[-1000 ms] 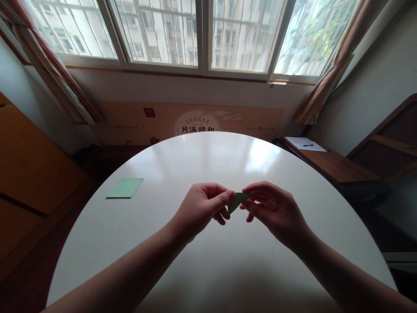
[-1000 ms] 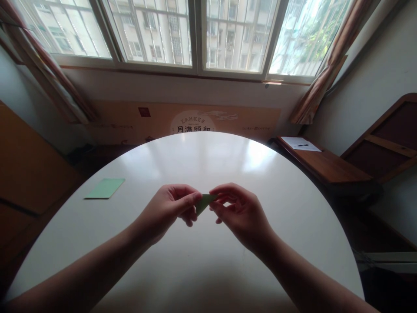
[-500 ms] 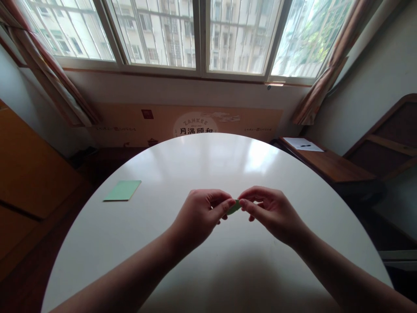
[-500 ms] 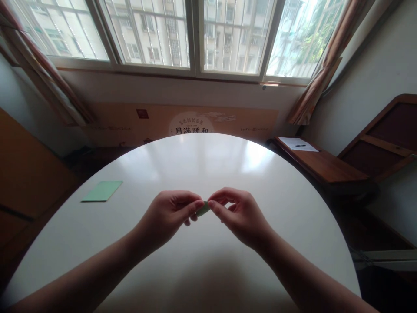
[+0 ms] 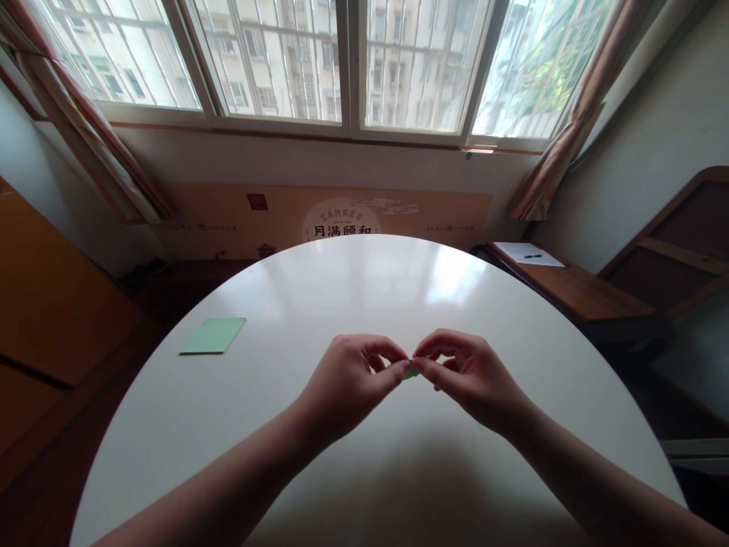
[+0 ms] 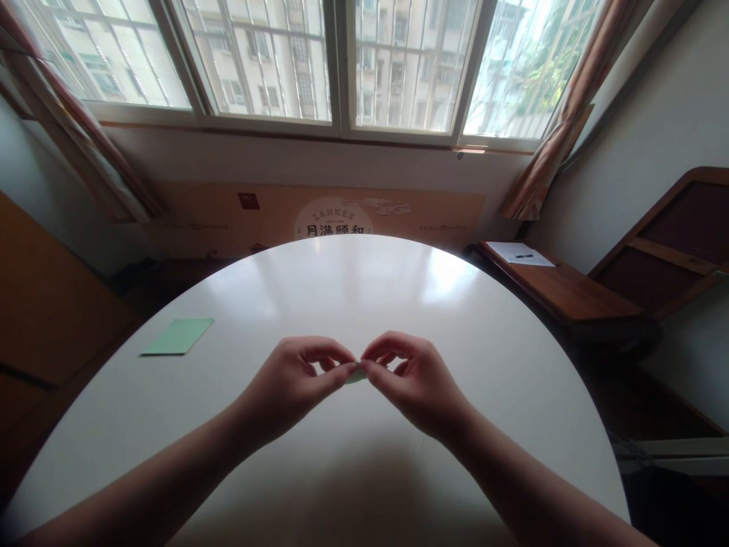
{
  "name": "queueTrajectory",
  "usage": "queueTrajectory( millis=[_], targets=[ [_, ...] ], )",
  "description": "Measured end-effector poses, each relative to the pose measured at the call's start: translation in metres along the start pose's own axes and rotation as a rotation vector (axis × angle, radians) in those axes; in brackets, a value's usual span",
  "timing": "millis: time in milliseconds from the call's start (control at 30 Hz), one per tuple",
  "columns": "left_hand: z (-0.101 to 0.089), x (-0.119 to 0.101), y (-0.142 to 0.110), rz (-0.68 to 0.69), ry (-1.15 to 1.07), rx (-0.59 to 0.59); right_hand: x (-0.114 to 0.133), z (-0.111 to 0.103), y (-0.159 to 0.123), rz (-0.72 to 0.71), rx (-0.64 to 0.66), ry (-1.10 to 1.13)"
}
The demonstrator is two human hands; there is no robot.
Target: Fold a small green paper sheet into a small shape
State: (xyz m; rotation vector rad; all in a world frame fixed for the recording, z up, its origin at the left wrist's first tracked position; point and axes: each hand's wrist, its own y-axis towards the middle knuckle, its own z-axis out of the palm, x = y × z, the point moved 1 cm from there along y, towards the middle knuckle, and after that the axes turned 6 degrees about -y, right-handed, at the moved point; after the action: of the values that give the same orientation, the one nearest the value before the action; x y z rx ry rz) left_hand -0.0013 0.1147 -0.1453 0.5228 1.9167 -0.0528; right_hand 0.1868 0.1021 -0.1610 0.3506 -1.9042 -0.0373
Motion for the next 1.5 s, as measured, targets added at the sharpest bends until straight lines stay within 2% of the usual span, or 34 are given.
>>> queueTrajectory(
  millis=[200,400,533,767,867,967,1033,1100,1200,1333,1500],
  targets=[
    [0.004,-0.001,-0.003,0.024,0.059,0.045,0.001,0.002,-0.001,-0.004,0.064,-0.081],
    [0.009,-0.001,-0.005,0.019,0.120,0.050,-0.001,0.006,-0.002,-0.001,0.087,-0.273],
    [0.009,-0.003,-0.004,-0.011,0.092,0.062,0.000,0.006,-0.001,0.036,0.122,-0.264],
    [-0.001,-0.004,0.001,-0.057,-0.021,0.018,-0.001,-0.003,0.001,0.080,0.179,-0.251],
    [-0.005,0.000,0.004,-0.099,-0.119,0.009,-0.003,-0.010,0.002,0.070,0.175,-0.258],
    [-0.010,0.007,0.009,-0.189,-0.273,-0.080,-0.008,-0.018,0.006,0.042,0.132,-0.275],
    [-0.012,0.011,0.012,-0.274,-0.410,-0.160,-0.012,-0.021,0.008,0.041,0.103,-0.213],
    [-0.011,0.013,0.013,-0.351,-0.574,-0.192,-0.015,-0.020,0.009,0.047,0.098,-0.097],
    [-0.006,0.014,0.013,-0.405,-0.783,-0.150,-0.018,-0.011,0.008,0.020,0.106,0.080],
    [0.001,0.013,0.009,-0.453,-0.923,-0.067,-0.018,0.001,0.005,-0.033,0.080,0.273],
    [0.006,0.012,0.006,-0.532,-1.026,0.049,-0.017,0.003,0.006,-0.058,0.064,0.335]
  ],
)
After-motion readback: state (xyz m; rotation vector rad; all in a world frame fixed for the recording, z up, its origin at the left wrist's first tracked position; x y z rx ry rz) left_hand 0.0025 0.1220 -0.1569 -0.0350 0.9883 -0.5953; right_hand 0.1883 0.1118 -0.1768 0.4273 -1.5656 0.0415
